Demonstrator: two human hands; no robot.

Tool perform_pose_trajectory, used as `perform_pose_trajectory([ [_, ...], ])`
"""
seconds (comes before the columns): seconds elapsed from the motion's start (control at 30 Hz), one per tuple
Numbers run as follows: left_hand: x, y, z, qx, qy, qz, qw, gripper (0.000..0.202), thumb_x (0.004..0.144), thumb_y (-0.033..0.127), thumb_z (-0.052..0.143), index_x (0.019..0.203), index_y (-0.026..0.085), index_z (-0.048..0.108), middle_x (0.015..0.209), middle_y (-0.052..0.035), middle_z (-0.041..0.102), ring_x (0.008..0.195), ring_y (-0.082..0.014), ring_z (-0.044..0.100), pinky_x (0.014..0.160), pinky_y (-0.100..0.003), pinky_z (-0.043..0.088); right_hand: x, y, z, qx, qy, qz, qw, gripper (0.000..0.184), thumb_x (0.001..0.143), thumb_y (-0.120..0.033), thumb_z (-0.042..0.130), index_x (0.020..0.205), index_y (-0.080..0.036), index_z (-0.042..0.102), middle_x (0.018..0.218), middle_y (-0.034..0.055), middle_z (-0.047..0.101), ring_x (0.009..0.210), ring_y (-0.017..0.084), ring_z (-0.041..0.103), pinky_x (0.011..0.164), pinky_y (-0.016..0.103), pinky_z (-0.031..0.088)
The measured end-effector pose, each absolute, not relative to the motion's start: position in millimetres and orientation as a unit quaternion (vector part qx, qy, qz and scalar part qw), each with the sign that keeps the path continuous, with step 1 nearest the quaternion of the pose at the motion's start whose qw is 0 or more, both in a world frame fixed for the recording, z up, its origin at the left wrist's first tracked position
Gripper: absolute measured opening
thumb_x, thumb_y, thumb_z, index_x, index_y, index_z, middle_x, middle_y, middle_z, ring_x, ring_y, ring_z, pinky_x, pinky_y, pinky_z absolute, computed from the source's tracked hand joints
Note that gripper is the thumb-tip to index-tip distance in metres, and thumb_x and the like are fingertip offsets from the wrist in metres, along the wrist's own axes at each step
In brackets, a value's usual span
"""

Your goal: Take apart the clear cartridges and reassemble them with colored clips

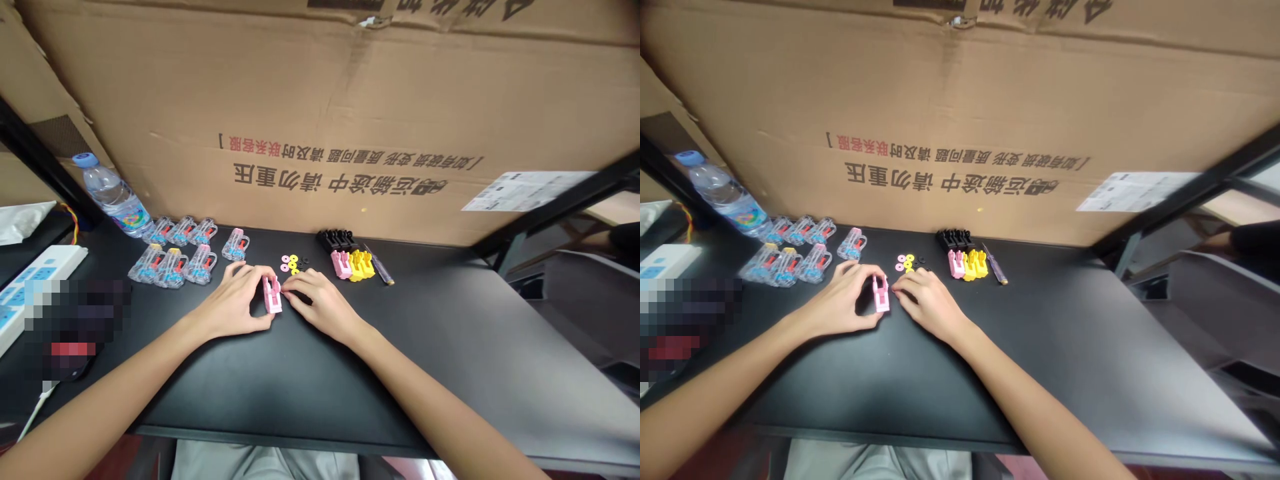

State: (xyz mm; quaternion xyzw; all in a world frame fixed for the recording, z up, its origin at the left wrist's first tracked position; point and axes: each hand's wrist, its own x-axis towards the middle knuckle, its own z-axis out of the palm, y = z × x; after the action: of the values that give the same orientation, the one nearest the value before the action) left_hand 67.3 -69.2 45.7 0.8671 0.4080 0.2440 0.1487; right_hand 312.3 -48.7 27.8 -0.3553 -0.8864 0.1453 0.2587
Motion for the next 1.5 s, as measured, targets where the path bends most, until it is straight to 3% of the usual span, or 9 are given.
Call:
perform_pose_trajectory([
  [0.2, 67, -69, 46, 0.867, 0.402, 0.247, 0.157, 0.052, 0.084, 0.030, 0.073, 0.129, 0.027, 0.049, 0.127, -0.0021, 0.070, 0.116, -0.0244, 0.068, 0.125, -0.050, 0.024, 307, -52, 31, -0.376, -0.870, 0.192, 0.255, 0.022, 0.107, -0.023, 0.058, 0.123, -0.023, 0.074, 0.114, 0.0103, 0.072, 0.104, 0.027, 0.066, 0.095, 0.045, 0.055],
  [0.4, 69, -69, 45, 0.870, 0.397, 0.250, 0.150, 0.046, 0.084, 0.033, 0.075, 0.125, 0.027, 0.053, 0.125, -0.0028, 0.073, 0.110, -0.0252, 0.068, 0.119, -0.049, 0.029, 308, -50, 30, -0.385, -0.857, 0.225, 0.257, 0.015, 0.106, -0.022, 0.059, 0.112, -0.022, 0.073, 0.109, 0.0099, 0.067, 0.102, 0.026, 0.064, 0.094, 0.043, 0.055],
  [0.57, 70, -68, 48, 0.871, 0.396, 0.251, 0.149, 0.046, 0.084, 0.035, 0.077, 0.123, 0.026, 0.055, 0.119, -0.0016, 0.074, 0.104, -0.0242, 0.067, 0.114, -0.047, 0.032, 305, -49, 27, -0.391, -0.815, 0.300, 0.305, 0.011, 0.102, -0.019, 0.059, 0.101, -0.020, 0.070, 0.100, 0.0069, 0.069, 0.083, 0.020, 0.065, 0.082, 0.037, 0.055],
  [0.7, 69, -69, 50, 0.864, 0.402, 0.256, 0.161, 0.045, 0.083, 0.034, 0.077, 0.123, 0.026, 0.057, 0.119, -0.0015, 0.074, 0.107, -0.0245, 0.068, 0.112, -0.046, 0.034, 298, -50, 27, -0.405, -0.716, 0.443, 0.357, 0.014, 0.098, -0.032, 0.067, 0.098, -0.021, 0.075, 0.092, 0.0052, 0.075, 0.079, 0.020, 0.069, 0.079, 0.036, 0.057],
  [0.8, 69, -69, 51, 0.859, 0.407, 0.263, 0.165, 0.045, 0.081, 0.033, 0.078, 0.121, 0.026, 0.058, 0.117, -0.0018, 0.074, 0.107, -0.0248, 0.069, 0.109, -0.045, 0.036, 295, -49, 28, -0.412, -0.598, 0.576, 0.375, 0.022, 0.087, -0.039, 0.081, 0.098, -0.019, 0.079, 0.092, 0.0048, 0.079, 0.080, 0.020, 0.073, 0.085, 0.038, 0.061],
  [0.9, 68, -68, 51, 0.859, 0.405, 0.265, 0.167, 0.046, 0.080, 0.032, 0.078, 0.120, 0.026, 0.058, 0.115, -0.0019, 0.074, 0.105, -0.0247, 0.069, 0.108, -0.045, 0.036, 294, -50, 32, -0.423, -0.531, 0.629, 0.379, 0.030, 0.079, -0.041, 0.089, 0.099, -0.019, 0.083, 0.097, 0.0060, 0.082, 0.086, 0.021, 0.076, 0.095, 0.039, 0.061],
  [1.2, 71, -73, 53, 0.871, 0.395, 0.260, 0.132, 0.043, 0.083, 0.027, 0.073, 0.124, 0.025, 0.059, 0.108, -0.0020, 0.073, 0.103, -0.0243, 0.068, 0.107, -0.044, 0.037, 293, -56, 39, -0.436, -0.540, 0.610, 0.384, 0.035, 0.077, -0.041, 0.091, 0.103, -0.018, 0.084, 0.095, 0.0064, 0.083, 0.085, 0.022, 0.078, 0.094, 0.042, 0.064],
  [1.5, 74, -75, 51, 0.877, 0.388, 0.259, 0.112, 0.041, 0.087, 0.028, 0.071, 0.125, 0.023, 0.059, 0.109, -0.0036, 0.074, 0.107, -0.0254, 0.071, 0.110, -0.045, 0.037, 291, -58, 32, -0.430, -0.582, 0.551, 0.414, 0.041, 0.079, -0.040, 0.089, 0.109, -0.022, 0.066, 0.082, 0.0021, 0.079, 0.074, 0.020, 0.077, 0.079, 0.037, 0.065],
])
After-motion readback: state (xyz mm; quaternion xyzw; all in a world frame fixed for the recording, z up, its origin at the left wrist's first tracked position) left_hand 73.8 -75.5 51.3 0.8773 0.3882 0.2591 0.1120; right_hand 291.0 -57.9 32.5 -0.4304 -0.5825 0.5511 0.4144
